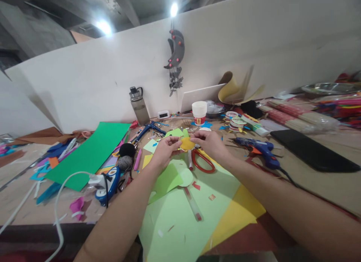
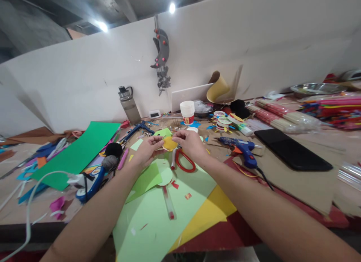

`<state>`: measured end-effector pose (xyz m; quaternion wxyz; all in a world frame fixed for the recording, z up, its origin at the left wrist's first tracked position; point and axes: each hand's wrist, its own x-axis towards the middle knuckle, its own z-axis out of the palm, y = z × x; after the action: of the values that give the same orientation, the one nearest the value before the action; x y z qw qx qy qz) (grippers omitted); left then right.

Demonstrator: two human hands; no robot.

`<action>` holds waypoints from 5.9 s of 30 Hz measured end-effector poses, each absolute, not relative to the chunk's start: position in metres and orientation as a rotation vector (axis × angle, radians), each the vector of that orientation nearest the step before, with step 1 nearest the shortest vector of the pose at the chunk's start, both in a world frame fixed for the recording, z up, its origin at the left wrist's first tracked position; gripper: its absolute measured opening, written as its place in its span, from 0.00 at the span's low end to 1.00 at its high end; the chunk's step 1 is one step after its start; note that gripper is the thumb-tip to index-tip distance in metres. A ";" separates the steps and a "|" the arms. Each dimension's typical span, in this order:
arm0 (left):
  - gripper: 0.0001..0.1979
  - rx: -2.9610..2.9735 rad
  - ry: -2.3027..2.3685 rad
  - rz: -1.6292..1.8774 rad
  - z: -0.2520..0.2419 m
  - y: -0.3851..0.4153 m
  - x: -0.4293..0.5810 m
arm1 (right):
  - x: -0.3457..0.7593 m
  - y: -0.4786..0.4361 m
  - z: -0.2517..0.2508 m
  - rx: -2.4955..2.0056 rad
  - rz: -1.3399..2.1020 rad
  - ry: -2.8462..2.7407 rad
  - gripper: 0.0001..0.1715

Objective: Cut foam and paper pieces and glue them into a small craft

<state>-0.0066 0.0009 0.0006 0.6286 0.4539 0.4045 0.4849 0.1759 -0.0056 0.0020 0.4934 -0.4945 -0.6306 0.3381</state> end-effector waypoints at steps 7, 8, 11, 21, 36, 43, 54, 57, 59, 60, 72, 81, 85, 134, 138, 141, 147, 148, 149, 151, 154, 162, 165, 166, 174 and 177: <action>0.17 1.057 0.915 1.088 0.002 -0.003 -0.003 | 0.176 -0.005 -0.003 -1.198 0.636 -1.568 0.05; 0.17 1.067 0.913 1.084 0.002 -0.004 -0.003 | 0.176 -0.006 -0.003 -1.205 0.584 -1.590 0.04; 0.17 1.083 0.913 1.089 0.002 -0.004 -0.003 | 0.175 -0.008 -0.002 -1.235 0.446 -1.663 0.03; 0.12 1.161 0.953 1.073 0.003 -0.006 0.000 | 0.173 -0.009 -0.004 -1.315 0.387 -1.619 0.18; 0.10 1.293 1.111 1.128 0.003 -0.009 0.005 | 0.170 -0.010 -0.008 -1.234 0.871 -1.588 0.22; 0.13 1.286 1.099 1.059 0.003 -0.011 0.005 | 0.168 -0.009 -0.008 -1.144 0.888 -1.522 0.20; 0.12 1.302 1.105 1.085 0.004 -0.015 0.009 | 0.171 -0.010 -0.008 -1.202 0.837 -1.549 0.09; 0.12 1.314 1.100 1.072 0.003 -0.015 0.009 | 0.169 -0.010 -0.008 -1.191 0.869 -1.538 0.07; 0.12 1.335 1.086 1.070 0.002 -0.015 0.008 | 0.168 -0.010 -0.009 -1.182 0.903 -1.528 0.07; 0.11 1.342 1.082 1.070 0.001 -0.015 0.008 | 0.167 -0.010 -0.010 -1.178 0.919 -1.526 0.08; 0.07 1.622 1.209 1.082 0.000 -0.017 0.007 | 0.169 -0.015 0.003 -1.162 0.829 -1.590 0.13; 0.06 1.965 1.290 1.162 0.001 -0.016 0.003 | 0.168 -0.025 0.007 -1.150 0.789 -1.631 0.11; 0.06 1.928 1.256 1.133 0.000 -0.016 0.005 | 0.169 -0.022 0.006 -1.209 0.851 -1.565 0.10; 0.12 1.602 1.020 1.134 0.013 -0.014 -0.009 | 0.171 -0.035 0.021 -1.132 0.676 -1.731 0.08; 0.14 1.585 1.050 1.067 0.016 -0.014 -0.008 | 0.172 -0.032 0.020 -1.168 0.887 -1.672 0.10; 0.15 1.588 1.073 1.012 0.019 -0.014 -0.007 | 0.172 -0.029 0.015 -1.201 1.059 -1.613 0.11; 0.16 1.518 1.049 0.999 0.019 -0.014 -0.006 | 0.174 -0.023 0.007 -1.119 1.315 -1.455 0.10; 0.17 1.496 1.042 1.005 0.018 -0.013 -0.006 | 0.174 -0.023 0.006 -1.100 1.341 -1.434 0.10; 0.17 1.473 1.038 1.013 0.016 -0.013 -0.006 | 0.174 -0.022 0.007 -1.089 1.353 -1.416 0.10; 0.17 1.436 1.039 1.029 0.013 -0.011 -0.005 | 0.173 -0.023 0.008 -1.081 1.369 -1.393 0.08; 0.15 1.407 1.057 1.053 0.008 -0.009 -0.004 | 0.171 -0.026 0.010 -1.058 1.444 -1.345 0.07; 0.14 1.440 1.109 1.028 0.011 -0.015 0.001 | 0.169 -0.026 0.006 -1.131 1.322 -1.396 0.11; 0.15 1.411 1.088 1.007 0.011 -0.015 0.002 | 0.169 -0.024 0.003 -1.137 1.307 -1.363 0.11; 0.16 1.396 1.079 0.999 0.010 -0.015 0.002 | 0.170 -0.023 0.002 -1.141 1.319 -1.342 0.11; 0.19 1.267 1.056 0.916 0.007 -0.016 0.002 | 0.170 -0.020 0.002 -1.205 1.434 -1.197 0.14; 0.18 1.227 1.086 0.887 0.009 -0.018 0.003 | 0.170 -0.020 0.004 -1.220 1.439 -1.151 0.15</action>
<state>0.0035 -0.0181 0.0090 0.5966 0.5284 0.4679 0.3820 0.1696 -0.0197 0.0040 0.4490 -0.4932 -0.4655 0.5819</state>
